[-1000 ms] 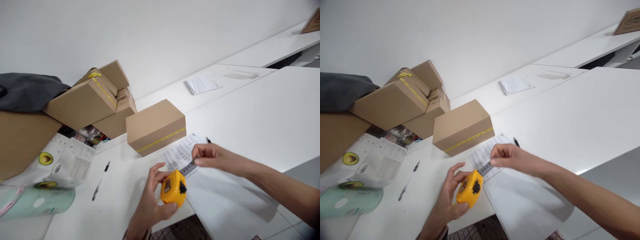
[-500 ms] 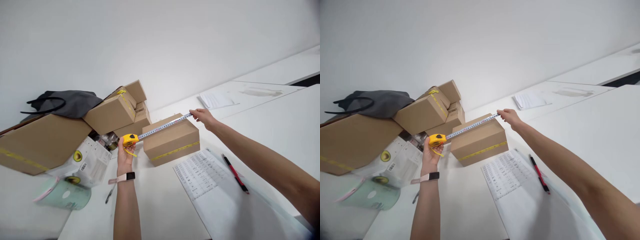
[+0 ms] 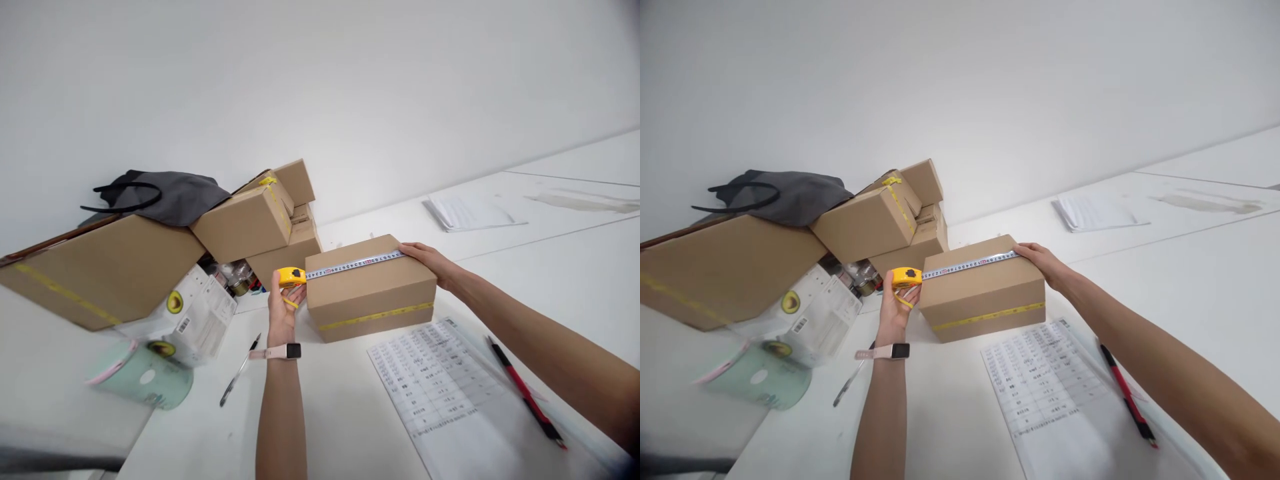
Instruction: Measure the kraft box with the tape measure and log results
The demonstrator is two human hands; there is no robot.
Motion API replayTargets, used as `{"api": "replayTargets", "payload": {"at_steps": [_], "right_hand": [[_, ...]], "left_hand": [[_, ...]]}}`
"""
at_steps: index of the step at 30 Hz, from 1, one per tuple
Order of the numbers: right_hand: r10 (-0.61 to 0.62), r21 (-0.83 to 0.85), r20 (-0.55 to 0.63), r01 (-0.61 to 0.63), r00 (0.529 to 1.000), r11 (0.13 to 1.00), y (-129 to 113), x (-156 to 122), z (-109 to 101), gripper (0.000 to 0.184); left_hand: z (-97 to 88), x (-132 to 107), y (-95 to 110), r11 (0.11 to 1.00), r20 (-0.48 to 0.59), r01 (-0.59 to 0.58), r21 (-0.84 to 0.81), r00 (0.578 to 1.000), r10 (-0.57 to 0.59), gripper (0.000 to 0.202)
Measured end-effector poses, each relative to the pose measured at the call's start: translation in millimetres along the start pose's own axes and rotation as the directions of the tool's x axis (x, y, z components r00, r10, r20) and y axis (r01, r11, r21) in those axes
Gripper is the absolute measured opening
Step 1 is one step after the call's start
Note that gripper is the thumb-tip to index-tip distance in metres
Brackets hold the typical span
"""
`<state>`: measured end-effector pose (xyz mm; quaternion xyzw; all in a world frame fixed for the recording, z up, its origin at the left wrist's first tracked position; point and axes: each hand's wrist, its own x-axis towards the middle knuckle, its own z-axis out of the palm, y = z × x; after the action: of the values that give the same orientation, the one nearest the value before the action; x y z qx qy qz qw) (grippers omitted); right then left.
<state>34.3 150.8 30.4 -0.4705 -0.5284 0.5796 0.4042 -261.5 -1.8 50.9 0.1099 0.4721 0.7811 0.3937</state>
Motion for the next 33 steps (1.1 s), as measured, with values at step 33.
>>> {"api": "replayTargets", "payload": {"at_steps": [33], "right_hand": [[-0.431, -0.124, -0.153, 0.415, 0.889, 0.901, -45, 18, 1, 0.034]], "left_hand": [[-0.7, -124, 7, 0.928, 0.407, -0.29, 0.232, 0.896, 0.178, 0.081]]}}
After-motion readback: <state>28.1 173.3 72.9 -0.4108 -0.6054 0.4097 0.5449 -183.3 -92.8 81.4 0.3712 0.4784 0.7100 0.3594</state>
